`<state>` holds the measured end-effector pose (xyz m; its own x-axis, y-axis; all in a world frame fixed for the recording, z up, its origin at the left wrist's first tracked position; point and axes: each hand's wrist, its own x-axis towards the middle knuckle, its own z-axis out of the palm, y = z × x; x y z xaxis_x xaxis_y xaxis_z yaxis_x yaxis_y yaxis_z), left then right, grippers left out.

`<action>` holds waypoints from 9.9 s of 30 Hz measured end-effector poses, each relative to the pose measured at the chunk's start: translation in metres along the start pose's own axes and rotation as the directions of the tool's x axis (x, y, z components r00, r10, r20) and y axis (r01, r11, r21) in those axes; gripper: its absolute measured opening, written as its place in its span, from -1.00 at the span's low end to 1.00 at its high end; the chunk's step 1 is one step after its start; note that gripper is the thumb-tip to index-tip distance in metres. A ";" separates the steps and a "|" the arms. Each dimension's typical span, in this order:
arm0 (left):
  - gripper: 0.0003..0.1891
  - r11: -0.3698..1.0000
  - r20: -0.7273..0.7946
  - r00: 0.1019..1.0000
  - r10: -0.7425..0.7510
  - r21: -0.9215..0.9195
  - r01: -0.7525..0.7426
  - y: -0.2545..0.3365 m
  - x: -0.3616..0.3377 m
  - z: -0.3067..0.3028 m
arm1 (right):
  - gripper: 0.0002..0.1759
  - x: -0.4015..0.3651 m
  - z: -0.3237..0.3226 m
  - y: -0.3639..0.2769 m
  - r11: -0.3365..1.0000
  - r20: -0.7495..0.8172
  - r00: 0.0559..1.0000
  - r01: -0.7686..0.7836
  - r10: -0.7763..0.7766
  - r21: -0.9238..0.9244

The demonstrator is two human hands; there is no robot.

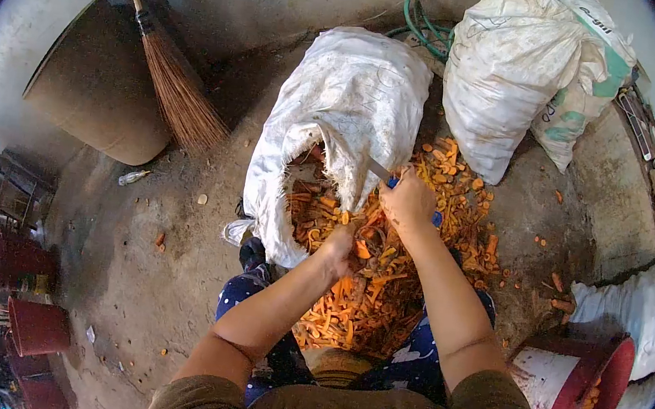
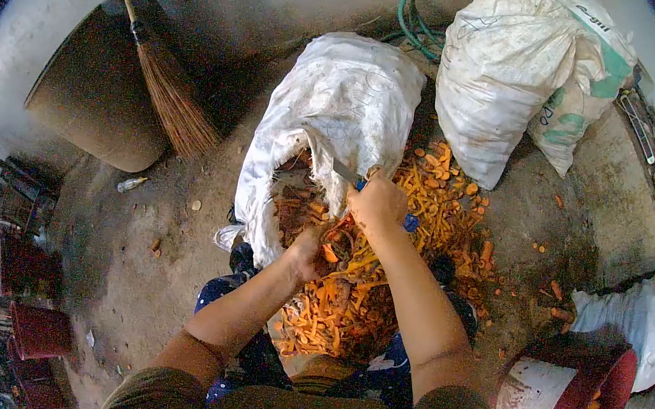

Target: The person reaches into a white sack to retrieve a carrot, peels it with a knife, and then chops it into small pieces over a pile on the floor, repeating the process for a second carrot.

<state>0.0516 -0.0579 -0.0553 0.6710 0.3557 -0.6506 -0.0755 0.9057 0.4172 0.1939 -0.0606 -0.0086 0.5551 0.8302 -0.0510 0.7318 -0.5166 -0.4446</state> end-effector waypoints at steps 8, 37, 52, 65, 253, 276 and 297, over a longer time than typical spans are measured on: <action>-0.67 0.980 -0.072 0.996 -0.049 0.189 0.062 0.011 -0.025 0.015 | -0.52 0.022 -0.004 0.032 0.972 -0.035 0.972 -0.231 0.233 0.050; -0.63 0.983 -0.188 0.979 0.078 0.177 -0.044 0.003 0.001 -0.001 | -0.56 0.003 -0.001 0.001 0.997 0.104 0.993 -0.052 0.058 -0.052; -0.66 1.000 -0.045 0.999 -0.016 -0.021 0.015 0.016 -0.020 -0.002 | -0.50 0.016 -0.010 0.020 0.990 -0.057 0.989 -0.133 0.136 0.051; -0.64 0.995 -0.073 0.993 0.091 0.055 -0.087 0.007 -0.027 0.015 | -0.39 0.003 0.002 0.003 0.997 0.032 0.999 -0.006 0.008 -0.076; -0.62 -0.359 -0.321 0.864 0.389 0.811 0.463 0.116 0.275 -0.270 | -0.45 0.049 0.047 0.167 0.048 0.373 0.797 -0.399 -0.475 0.915; -0.83 0.584 -0.518 0.725 0.454 0.788 0.198 0.077 0.334 -0.315 | -0.46 0.097 0.025 0.136 0.423 0.589 0.768 -0.461 -0.250 0.780; -0.62 0.031 0.300 0.531 0.792 0.849 -0.527 0.061 -0.056 -0.025 | -0.54 -0.060 -0.038 -0.020 0.957 0.415 0.875 0.157 -0.249 0.244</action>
<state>-0.0092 -0.0171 -0.0094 0.5181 0.8371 0.1756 0.2706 -0.3552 0.8947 0.1612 -0.1083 0.0373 0.1394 0.9422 -0.3047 0.6907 -0.3130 -0.6519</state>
